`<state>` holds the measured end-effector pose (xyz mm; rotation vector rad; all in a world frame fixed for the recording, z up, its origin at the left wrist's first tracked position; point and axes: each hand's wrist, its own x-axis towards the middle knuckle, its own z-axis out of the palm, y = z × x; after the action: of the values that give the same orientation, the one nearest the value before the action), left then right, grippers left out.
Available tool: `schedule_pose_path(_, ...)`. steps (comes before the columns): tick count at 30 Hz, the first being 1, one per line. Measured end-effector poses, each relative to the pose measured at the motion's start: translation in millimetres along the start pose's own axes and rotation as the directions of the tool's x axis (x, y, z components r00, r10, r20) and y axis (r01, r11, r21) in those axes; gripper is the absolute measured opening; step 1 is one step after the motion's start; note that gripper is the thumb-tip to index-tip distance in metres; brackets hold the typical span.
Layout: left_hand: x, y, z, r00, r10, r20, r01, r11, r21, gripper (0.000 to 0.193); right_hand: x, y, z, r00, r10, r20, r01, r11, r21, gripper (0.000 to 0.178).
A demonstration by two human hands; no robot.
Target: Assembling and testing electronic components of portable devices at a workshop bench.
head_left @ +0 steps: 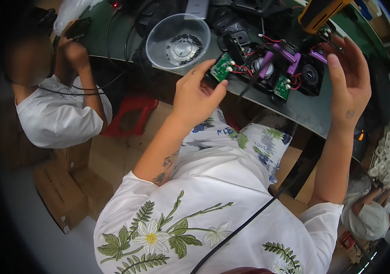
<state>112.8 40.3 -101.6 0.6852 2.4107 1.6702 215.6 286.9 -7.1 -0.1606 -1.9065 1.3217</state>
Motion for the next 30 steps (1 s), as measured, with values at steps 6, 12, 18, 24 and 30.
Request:
schedule_pose_path(6, 9, 10, 4, 0.974, 0.218, -0.059, -0.225, 0.96, -0.167, 0.047, -17, -6, 24, 0.783, -0.5, 0.369, 0.565, 0.82, -0.089, 0.024)
schedule_pose_path(12, 22, 10, 10, 0.961, 0.277, 0.001, -0.27, 0.936, -0.225, 0.05, -8, 34, 63, 0.752, -0.231, 0.618, 0.484, 0.83, -0.278, 0.05)
schedule_pose_path(18, 28, 12, 8, 0.97, 0.211, 0.122, -0.168, 0.94, -0.296, 0.061, 0, 31, 68, 0.706, -0.106, 0.7, 0.405, 0.871, -0.277, 0.056)
schedule_pose_path(24, 42, 8, -1, 0.871, 0.411, 0.268, -0.365, 0.908, -0.204, 0.058, 0, 39, 52, 0.653, -0.177, 0.736, 0.483, 0.846, -0.225, 0.054)
schedule_pose_path(30, 54, 25, -1, 0.772, 0.594, 0.228, -0.615, 0.788, 0.032, 0.053, 2, 40, 53, 0.668, -0.188, 0.72, 0.434, 0.884, -0.172, 0.052)
